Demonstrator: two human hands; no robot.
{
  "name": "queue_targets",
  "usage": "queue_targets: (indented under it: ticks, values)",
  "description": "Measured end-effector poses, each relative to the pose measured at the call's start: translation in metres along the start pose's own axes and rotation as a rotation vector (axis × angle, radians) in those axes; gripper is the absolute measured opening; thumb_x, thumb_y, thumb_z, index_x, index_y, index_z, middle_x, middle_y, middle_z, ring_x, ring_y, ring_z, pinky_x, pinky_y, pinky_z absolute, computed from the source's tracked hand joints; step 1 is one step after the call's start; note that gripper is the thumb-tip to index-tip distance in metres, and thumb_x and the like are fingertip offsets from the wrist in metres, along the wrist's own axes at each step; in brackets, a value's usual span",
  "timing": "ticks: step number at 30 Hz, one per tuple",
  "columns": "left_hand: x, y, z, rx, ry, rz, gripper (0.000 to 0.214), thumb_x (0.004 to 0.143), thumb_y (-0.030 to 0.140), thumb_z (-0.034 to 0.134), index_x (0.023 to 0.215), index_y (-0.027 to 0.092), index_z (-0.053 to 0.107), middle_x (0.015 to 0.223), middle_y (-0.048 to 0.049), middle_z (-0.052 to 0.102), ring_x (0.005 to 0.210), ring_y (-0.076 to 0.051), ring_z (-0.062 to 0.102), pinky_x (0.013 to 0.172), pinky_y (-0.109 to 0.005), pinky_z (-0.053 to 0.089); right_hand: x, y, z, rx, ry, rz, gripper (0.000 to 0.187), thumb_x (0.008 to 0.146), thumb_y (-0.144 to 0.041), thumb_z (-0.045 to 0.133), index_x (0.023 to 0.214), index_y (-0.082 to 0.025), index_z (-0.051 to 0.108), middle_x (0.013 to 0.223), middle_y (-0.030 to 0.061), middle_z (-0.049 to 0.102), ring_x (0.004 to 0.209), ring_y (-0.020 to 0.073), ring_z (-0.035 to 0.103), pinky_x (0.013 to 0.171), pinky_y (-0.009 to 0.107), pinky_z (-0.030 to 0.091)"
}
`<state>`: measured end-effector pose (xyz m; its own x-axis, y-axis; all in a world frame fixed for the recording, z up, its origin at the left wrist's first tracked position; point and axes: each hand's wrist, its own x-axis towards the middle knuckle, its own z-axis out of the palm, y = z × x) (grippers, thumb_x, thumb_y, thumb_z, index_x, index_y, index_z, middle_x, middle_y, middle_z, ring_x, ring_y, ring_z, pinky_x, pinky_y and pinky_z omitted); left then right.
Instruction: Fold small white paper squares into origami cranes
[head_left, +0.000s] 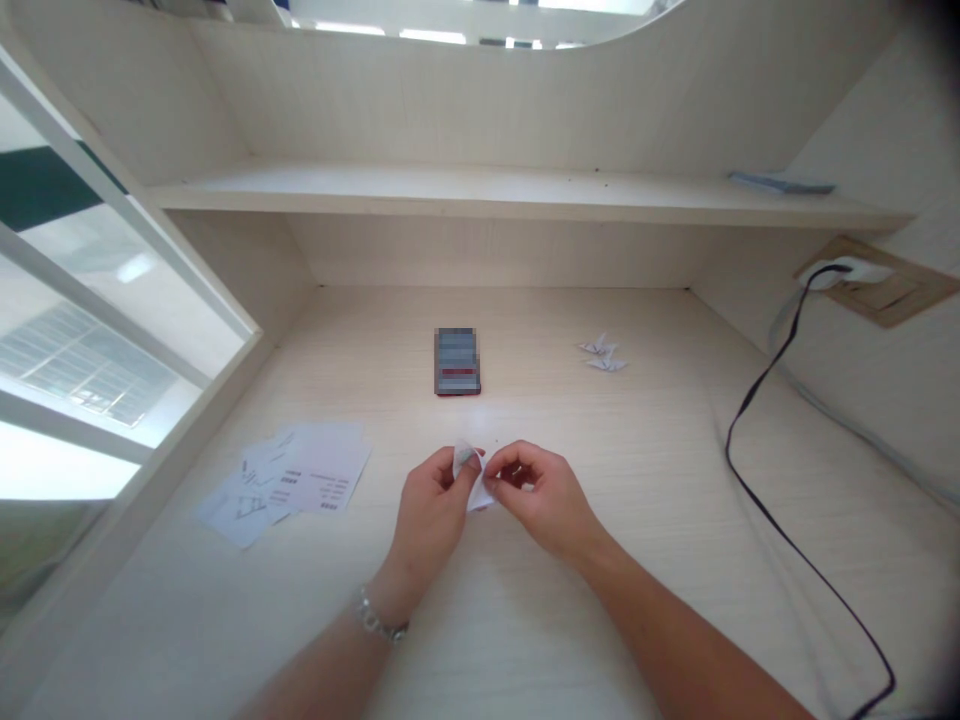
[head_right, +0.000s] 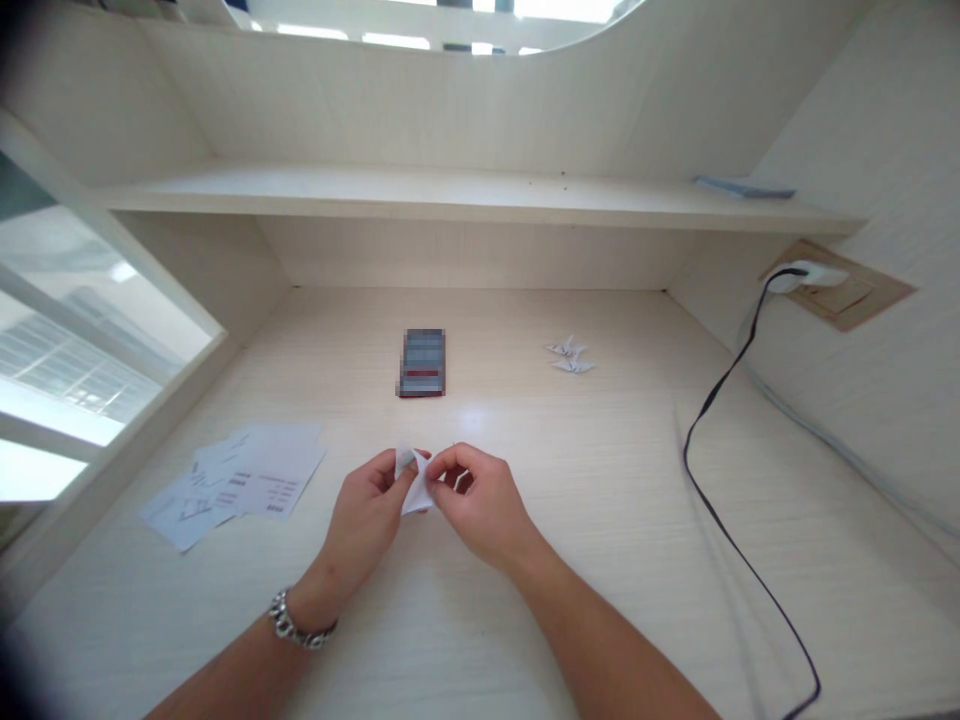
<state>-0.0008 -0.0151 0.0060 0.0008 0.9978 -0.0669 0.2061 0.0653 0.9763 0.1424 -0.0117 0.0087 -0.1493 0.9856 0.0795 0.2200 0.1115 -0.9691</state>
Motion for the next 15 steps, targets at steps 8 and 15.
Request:
queue_targets:
  ticks: [8, 15]
  values:
    - [-0.0006, 0.0068, -0.0006, 0.032, -0.013, 0.041, 0.029, 0.079, 0.04, 0.052, 0.084, 0.016, 0.067, 0.073, -0.0018, 0.066, 0.064, -0.014, 0.058, 0.054, -0.021, 0.043, 0.007, 0.0094, 0.0016, 0.298, -0.083, 0.092, 0.024, 0.074, -0.033, 0.062, 0.092, -0.016, 0.065, 0.08, 0.0044, 0.068, 0.069, 0.0145, 0.062, 0.061, 0.026, 0.05]
    - [-0.0014, 0.0055, -0.0007, -0.075, -0.071, 0.024, 0.03, 0.078, 0.041, 0.053, 0.084, 0.015, 0.066, 0.072, -0.0028, 0.067, 0.063, -0.015, 0.061, 0.055, -0.023, 0.047, 0.0081, 0.0035, -0.0014, 0.368, -0.113, 0.106, 0.019, 0.071, -0.027, 0.066, 0.088, -0.019, 0.069, 0.074, 0.0012, 0.07, 0.059, 0.0122, 0.061, 0.056, 0.026, 0.051]
